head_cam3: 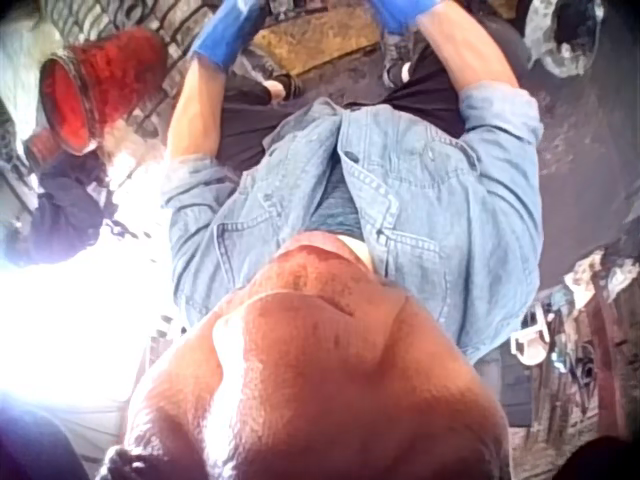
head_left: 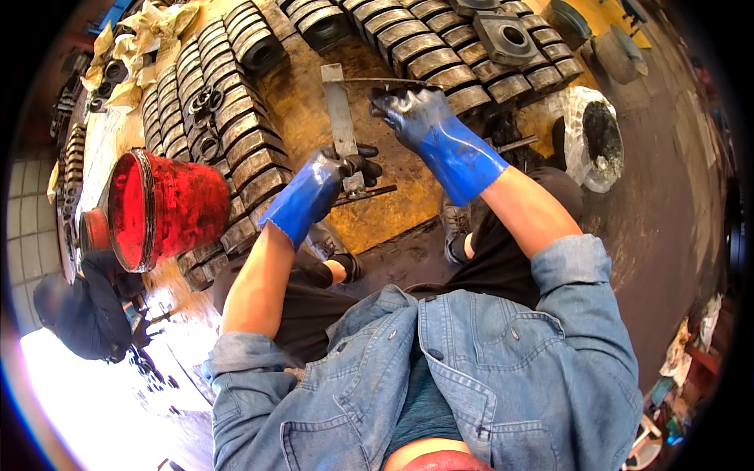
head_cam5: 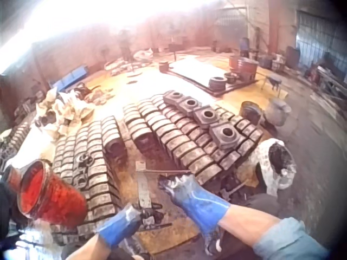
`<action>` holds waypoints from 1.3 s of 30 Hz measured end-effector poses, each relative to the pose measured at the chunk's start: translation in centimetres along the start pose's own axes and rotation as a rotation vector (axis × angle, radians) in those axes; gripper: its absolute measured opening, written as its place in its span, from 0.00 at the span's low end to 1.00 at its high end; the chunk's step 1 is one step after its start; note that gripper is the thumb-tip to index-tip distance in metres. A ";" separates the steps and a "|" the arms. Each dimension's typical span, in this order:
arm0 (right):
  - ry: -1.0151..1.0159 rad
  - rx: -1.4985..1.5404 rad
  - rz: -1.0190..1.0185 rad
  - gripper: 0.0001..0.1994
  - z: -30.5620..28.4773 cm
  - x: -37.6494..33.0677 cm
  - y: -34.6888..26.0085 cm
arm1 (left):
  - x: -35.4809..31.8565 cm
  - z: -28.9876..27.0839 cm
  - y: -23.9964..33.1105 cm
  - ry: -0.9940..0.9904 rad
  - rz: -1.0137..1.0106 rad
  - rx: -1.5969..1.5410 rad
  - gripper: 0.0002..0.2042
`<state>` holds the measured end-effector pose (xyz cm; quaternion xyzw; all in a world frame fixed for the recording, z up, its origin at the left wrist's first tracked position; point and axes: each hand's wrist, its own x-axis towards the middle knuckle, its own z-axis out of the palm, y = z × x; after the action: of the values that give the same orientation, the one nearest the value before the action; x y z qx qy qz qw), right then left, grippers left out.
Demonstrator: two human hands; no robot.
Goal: The person sits on the floor and cleans metal parts using a scraper and a rag. They scrape the surface of the parts to remove residue and then wipe them with a cloth. The person handles the parts one at a time, occasionally picking up and inspecting them before placing them back down.
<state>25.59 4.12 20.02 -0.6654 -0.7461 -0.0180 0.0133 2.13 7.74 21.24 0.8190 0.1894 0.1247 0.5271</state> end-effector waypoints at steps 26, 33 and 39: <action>0.696 0.481 -0.313 0.28 -0.2 -3.2 -1.1 | -1.3 -1.3 7.0 0.215 -0.305 -0.700 0.23; 0.544 0.358 -0.300 0.24 -1.9 -4.1 -0.5 | -0.1 -1.0 7.8 0.273 -0.426 -0.940 0.25; 0.494 0.293 -0.331 0.24 -0.9 -4.1 0.3 | 0.3 -1.5 6.5 0.169 -0.409 -0.806 0.23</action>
<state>26.39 0.05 20.69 -0.5017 -0.8131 -0.0732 0.2861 2.97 6.70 27.83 0.4813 0.3260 0.1484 0.8000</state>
